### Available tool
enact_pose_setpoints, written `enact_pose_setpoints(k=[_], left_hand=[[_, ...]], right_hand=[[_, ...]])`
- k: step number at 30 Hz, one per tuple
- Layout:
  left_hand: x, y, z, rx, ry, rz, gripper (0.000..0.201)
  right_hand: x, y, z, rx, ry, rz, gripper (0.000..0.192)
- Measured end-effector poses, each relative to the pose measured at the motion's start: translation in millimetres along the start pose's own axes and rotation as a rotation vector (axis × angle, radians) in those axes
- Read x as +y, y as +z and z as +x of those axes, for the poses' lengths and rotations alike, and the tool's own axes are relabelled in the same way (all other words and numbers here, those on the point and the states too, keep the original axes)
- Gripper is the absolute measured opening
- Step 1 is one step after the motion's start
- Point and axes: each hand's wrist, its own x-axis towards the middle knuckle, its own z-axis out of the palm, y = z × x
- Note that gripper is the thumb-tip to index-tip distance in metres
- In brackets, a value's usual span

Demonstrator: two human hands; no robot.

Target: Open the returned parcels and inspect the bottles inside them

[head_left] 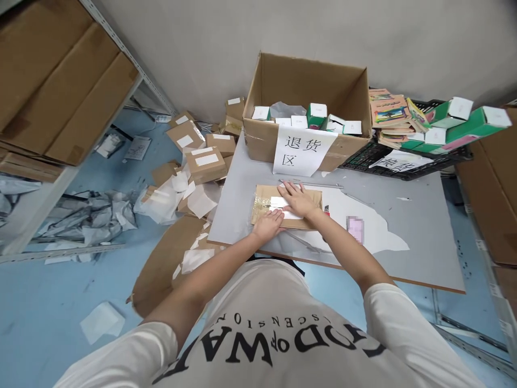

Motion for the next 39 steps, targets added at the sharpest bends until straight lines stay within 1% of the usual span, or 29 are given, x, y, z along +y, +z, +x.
enact_pose_setpoints(k=[3, 6, 11, 14, 17, 20, 22, 27, 31, 35, 37, 39], left_hand=[[0, -0.1, 0, -0.008, 0.007, -0.004, 0.049], [0, -0.2, 0, -0.001, 0.007, 0.034, 0.049], [-1, 0.7, 0, 0.008, 0.029, 0.103, 0.051], [-2, 1.5, 1, 0.012, 0.043, 0.111, 0.048], [-2, 1.0, 1, 0.003, 0.041, 0.108, 0.046], [-2, -0.6, 2, -0.007, 0.031, 0.11, 0.046], [-2, -1.4, 2, -0.003, 0.036, 0.117, 0.047], [-5, 1.3, 3, 0.03, 0.075, 0.149, 0.049], [-6, 5.9, 2, 0.049, 0.08, 0.148, 0.051], [-6, 8.2, 0, 0.067, 0.074, 0.153, 0.053], [-5, 9.3, -1, 0.071, 0.066, 0.163, 0.053], [-5, 10.7, -3, 0.066, 0.062, 0.174, 0.052]], right_hand=[[-7, 3, 1, 0.049, -0.034, -0.094, 0.07], [-15, 8, 8, 0.08, -0.123, -0.153, 0.061], [-23, 13, 25, 0.076, -0.233, -0.19, 0.057], [-31, 11, 36, 0.052, -0.288, -0.197, 0.056], [-45, 7, 47, 0.051, -0.318, -0.213, 0.053], [-57, 0, 56, 0.044, -0.34, -0.24, 0.051], [-61, -5, 59, 0.015, -0.361, -0.26, 0.05], [-54, -22, 65, -0.093, -0.436, -0.302, 0.046], [-50, -34, 72, -0.177, -0.459, -0.281, 0.043], [-51, -45, 76, -0.25, -0.461, -0.197, 0.035], [-46, -53, 78, -0.279, -0.434, -0.133, 0.028], [-36, -63, 81, -0.249, -0.373, -0.023, 0.026]])
